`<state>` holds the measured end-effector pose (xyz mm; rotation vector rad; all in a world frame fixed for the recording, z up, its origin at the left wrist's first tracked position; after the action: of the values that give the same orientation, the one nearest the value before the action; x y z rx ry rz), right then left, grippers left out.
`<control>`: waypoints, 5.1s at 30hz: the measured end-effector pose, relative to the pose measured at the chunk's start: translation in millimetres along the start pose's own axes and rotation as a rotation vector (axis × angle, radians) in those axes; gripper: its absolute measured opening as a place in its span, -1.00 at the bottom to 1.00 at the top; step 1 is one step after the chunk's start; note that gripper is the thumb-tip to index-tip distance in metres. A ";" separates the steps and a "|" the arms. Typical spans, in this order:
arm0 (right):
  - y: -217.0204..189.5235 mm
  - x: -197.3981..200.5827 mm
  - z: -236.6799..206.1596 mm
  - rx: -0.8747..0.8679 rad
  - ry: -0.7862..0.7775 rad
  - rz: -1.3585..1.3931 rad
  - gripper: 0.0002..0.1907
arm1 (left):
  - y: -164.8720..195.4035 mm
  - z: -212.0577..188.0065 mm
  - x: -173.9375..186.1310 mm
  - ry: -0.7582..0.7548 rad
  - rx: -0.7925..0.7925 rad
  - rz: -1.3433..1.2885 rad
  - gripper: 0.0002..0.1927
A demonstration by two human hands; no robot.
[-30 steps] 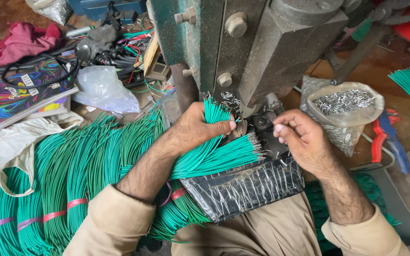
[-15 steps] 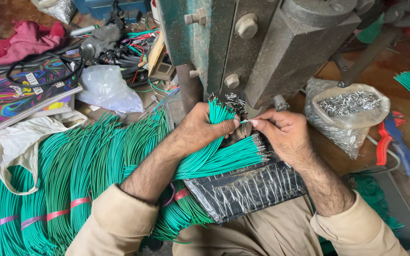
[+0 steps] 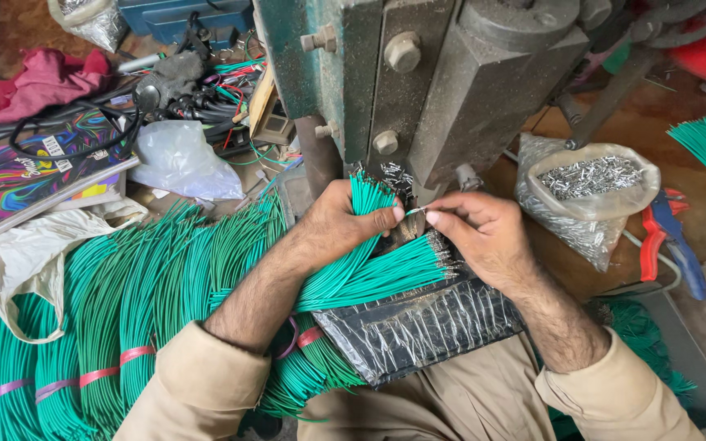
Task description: The person holds a bundle of green wires, inserts the end of one wire into a metal terminal, and operates a bench press machine to crimp the terminal onto the wire. They repeat this for wire after wire, adding each finished wire to the bundle in their left hand.
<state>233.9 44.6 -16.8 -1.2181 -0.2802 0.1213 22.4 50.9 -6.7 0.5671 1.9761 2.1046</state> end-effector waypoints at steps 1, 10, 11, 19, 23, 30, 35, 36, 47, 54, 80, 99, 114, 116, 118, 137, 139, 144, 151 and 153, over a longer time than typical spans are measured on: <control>-7.4 0.1 -2.3 0.047 -0.036 0.002 -0.85 | -1.0 -0.1 0.0 -0.014 0.028 -0.028 -0.76; -46.1 31.4 -28.7 0.219 -0.364 -0.808 -0.85 | -5.2 2.9 -4.8 -0.145 0.030 -0.130 -0.70; -43.8 30.4 -29.5 0.212 -0.349 -0.794 -0.86 | -5.9 3.9 -4.6 -0.146 0.037 -0.121 -0.70; -10.9 32.3 -14.3 0.058 -0.061 -0.175 -0.85 | -4.0 1.2 -4.6 -0.122 0.057 -0.087 -0.80; -0.8 26.9 -5.0 0.106 0.000 0.066 -0.90 | 0.1 -0.6 -2.2 -0.082 0.050 -0.031 -0.81; 9.4 7.2 -1.2 0.080 0.029 -0.011 -0.87 | 6.0 -3.8 0.3 0.040 0.054 0.067 -0.79; 7.3 3.3 3.2 0.099 -0.027 -0.173 -0.88 | 7.6 -2.6 -1.4 0.050 0.058 0.129 -0.78; 7.9 3.1 3.2 0.095 -0.026 -0.167 -0.88 | 8.2 -2.4 -1.8 0.047 0.054 0.130 -0.78; 16.0 6.5 2.6 0.054 0.023 -0.226 -0.90 | 7.5 -2.8 -1.1 0.045 0.062 0.113 -0.80; -10.8 17.2 -11.9 0.187 -0.112 -0.049 -0.85 | 2.0 -0.3 -0.4 -0.027 0.101 -0.037 -0.80; -6.7 30.6 -10.2 0.062 0.009 -0.075 -0.86 | -1.8 0.8 -4.8 -0.081 0.098 -0.086 -0.84; 9.6 9.6 3.6 0.016 0.032 -0.349 -0.88 | 1.4 -2.0 -1.0 -0.003 0.134 0.022 -0.82; -38.8 42.4 -29.3 0.129 -0.388 -0.747 -0.82 | -5.6 1.2 -3.3 -0.064 0.118 -0.002 -0.79; -36.2 42.4 -30.6 0.142 -0.346 -0.731 -0.86 | -6.1 3.5 -4.9 -0.086 0.093 -0.026 -0.78; -27.3 44.5 -30.0 0.039 -0.264 -0.637 -0.87 | -5.7 4.5 -5.8 -0.101 0.074 -0.055 -0.78; 9.0 9.2 4.5 0.061 0.015 -0.079 -0.87 | -2.5 0.3 -3.2 -0.041 0.123 -0.074 -0.79; 9.8 8.8 3.3 0.039 0.019 -0.126 -0.86 | -2.0 0.5 -3.2 -0.040 0.101 -0.071 -0.79; 6.7 7.2 1.8 0.053 0.010 -0.190 -0.86 | -1.8 0.6 -1.7 -0.037 0.095 -0.031 -0.78; 7.2 8.5 4.0 0.017 0.050 -0.256 -0.88 | -1.3 0.1 -0.6 -0.016 0.093 -0.005 -0.78; 7.0 5.8 3.7 0.035 0.038 -0.250 -0.88 | -2.1 -0.7 -0.3 -0.020 0.119 -0.007 -0.78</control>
<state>238.9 51.7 -21.4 -1.1403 -0.3934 -0.1131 22.1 50.3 -8.8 0.5977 2.0998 1.9792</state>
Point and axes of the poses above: each hand's wrist, its own z-axis towards the middle knuckle, its own x-axis out of the back of the hand, y = z × x, the point moved 5 cm from there along z, towards the middle knuckle, and after that the axes turned 7 degrees about x, right-handed, at the moved point
